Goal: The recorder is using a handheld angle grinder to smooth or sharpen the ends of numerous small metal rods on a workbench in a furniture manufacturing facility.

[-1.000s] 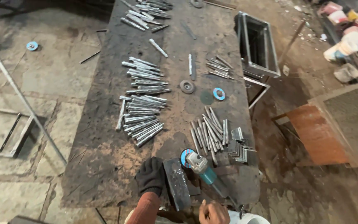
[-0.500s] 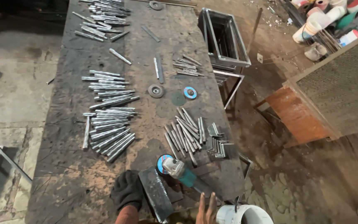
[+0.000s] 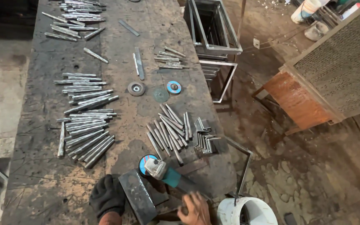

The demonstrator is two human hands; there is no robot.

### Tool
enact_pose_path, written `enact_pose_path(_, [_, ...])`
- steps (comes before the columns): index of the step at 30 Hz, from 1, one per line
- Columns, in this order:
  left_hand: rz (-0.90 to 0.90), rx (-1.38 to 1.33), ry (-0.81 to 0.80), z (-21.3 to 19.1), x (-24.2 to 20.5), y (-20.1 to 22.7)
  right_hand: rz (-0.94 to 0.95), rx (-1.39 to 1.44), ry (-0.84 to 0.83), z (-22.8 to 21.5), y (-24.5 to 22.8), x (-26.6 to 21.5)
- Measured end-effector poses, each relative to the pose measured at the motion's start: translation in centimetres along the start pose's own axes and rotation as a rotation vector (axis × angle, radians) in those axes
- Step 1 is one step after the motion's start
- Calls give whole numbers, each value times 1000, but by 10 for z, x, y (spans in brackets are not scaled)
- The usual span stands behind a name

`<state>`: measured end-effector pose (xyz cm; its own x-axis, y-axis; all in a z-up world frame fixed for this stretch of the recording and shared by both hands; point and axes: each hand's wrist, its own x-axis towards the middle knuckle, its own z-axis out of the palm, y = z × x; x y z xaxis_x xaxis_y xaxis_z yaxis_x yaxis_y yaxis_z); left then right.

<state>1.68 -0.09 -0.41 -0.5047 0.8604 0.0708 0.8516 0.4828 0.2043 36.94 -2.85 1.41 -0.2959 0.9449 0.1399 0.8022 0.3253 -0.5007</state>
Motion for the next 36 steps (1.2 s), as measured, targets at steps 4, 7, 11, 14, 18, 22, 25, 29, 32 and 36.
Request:
enact_pose_path(4, [-23,-15,17,-9,1,5,-123,-75,77,-58,-49,44])
enact_pose_path(7, [-54,0,-2,-6,2,5,-164,-124,135,-51,-47,56])
enact_pose_path(11, [-41,-28,4,-6,2,4,-229,-100,164,-42,-46,72])
enact_pose_path(14, [-84,-43,-14,-7,3,4,-189,-59,80,-22,-32,80])
enact_pose_path(18, [-62,-31,-10,-6,3,4,-221,1,83,-17,-32,92])
enact_pose_path(22, [-48,-44,40,2,3,1,-240,39,147,-7,-27,107])
enact_pose_path(25, [-48,-47,33,0,1,1,-228,90,157,-8,-26,114])
enact_pose_path(29, [-57,-50,35,-5,1,1,-263,109,155,0,-17,116])
enact_pose_path(32, [-53,-55,34,-8,0,3,-257,72,155,8,-9,112])
enact_pose_path(36, [-36,-58,35,-10,2,4,-281,-15,189,13,-7,108])
